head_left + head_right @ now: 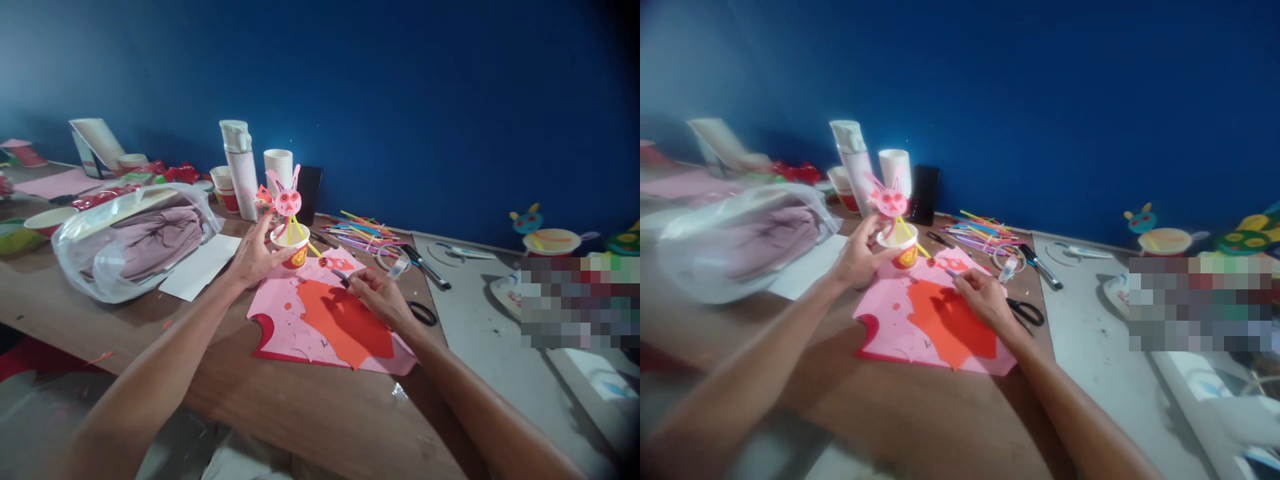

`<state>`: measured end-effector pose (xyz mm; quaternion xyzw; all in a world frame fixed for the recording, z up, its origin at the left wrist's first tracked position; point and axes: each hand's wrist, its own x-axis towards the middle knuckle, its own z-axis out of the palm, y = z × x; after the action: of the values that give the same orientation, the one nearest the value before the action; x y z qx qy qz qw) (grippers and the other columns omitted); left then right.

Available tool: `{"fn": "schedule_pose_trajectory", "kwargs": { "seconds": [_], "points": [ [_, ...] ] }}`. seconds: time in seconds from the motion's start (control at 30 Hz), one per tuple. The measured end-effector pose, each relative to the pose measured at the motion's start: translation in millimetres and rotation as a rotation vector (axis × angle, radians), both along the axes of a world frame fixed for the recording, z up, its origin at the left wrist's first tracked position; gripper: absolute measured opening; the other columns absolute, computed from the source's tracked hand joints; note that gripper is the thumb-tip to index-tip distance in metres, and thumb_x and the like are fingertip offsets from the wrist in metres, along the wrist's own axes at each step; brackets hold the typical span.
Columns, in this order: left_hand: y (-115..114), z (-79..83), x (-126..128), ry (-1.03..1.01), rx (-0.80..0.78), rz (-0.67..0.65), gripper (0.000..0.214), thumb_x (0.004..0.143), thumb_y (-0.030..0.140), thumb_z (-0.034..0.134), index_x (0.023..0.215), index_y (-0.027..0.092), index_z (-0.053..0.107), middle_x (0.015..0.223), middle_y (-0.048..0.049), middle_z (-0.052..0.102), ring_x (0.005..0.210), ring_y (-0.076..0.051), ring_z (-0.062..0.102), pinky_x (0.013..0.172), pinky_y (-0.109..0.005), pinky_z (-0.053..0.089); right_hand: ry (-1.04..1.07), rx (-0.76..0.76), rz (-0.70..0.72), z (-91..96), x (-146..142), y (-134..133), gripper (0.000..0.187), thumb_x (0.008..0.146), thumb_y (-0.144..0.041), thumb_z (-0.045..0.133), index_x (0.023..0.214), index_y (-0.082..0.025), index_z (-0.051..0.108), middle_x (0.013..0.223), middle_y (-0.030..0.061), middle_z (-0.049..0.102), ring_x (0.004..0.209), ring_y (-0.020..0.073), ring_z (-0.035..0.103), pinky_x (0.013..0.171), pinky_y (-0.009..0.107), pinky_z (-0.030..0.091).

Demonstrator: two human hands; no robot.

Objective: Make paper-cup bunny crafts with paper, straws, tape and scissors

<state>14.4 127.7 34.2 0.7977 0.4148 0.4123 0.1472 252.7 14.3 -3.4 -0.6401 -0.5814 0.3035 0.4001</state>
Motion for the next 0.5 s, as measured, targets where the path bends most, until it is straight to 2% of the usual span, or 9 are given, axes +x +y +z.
{"fn": "schedule_pose_trajectory", "kwargs": {
  "seconds": [0.13,0.23,0.3,0.37,0.5],
  "points": [
    [4,0.6,-3,0.008,0.006,0.015,0.07,0.067,0.042,0.065,0.128,0.021,0.037,0.119,-0.0088,0.055,0.112,-0.026,0.051,0.09,-0.041,0.046,-0.122,0.093,0.005,-1.1,-1,-3,0.029,0.084,-0.042,0.045,0.078,-0.018,0.062,0.067,0.0012,0.064,0.057,0.0135,0.056,0.055,0.025,0.04],
    [7,2.3,-4,0.038,0.037,0.064,0.07,0.067,0.043,0.065,0.128,0.021,0.038,0.118,-0.0081,0.056,0.112,-0.027,0.05,0.093,-0.042,0.043,-0.386,0.334,-0.008,0.4,-4,-6,0.021,0.084,-0.03,0.048,0.076,-0.019,0.063,0.07,0.0023,0.066,0.065,0.0154,0.058,0.072,0.031,0.039],
    [10,4.5,-3,0.051,0.051,0.1,0.071,0.066,0.044,0.065,0.128,0.021,0.039,0.118,-0.0082,0.056,0.112,-0.027,0.05,0.093,-0.041,0.042,-0.53,0.503,0.055,1.5,-9,-9,0.016,0.083,-0.022,0.049,0.075,-0.019,0.063,0.071,0.0021,0.067,0.067,0.015,0.058,0.082,0.035,0.034],
    [13,7.5,-2,0.066,0.06,0.127,0.071,0.066,0.045,0.065,0.128,0.02,0.039,0.118,-0.0082,0.057,0.111,-0.026,0.052,0.092,-0.039,0.043,-0.605,0.604,0.159,1.9,-17,-12,0.016,0.083,-0.018,0.049,0.075,-0.018,0.063,0.069,0.0016,0.067,0.065,0.0136,0.058,0.085,0.036,0.031],
    [22,13.7,2,0.094,0.08,0.173,0.069,0.065,0.045,0.065,0.125,0.023,0.041,0.115,-0.006,0.059,0.107,-0.026,0.054,0.09,-0.038,0.044,-0.653,0.636,0.321,-0.8,-32,-20,0.017,0.085,-0.017,0.047,0.076,-0.018,0.062,0.063,0.001,0.064,0.063,0.0122,0.054,0.086,0.035,0.029]
  ]
}}
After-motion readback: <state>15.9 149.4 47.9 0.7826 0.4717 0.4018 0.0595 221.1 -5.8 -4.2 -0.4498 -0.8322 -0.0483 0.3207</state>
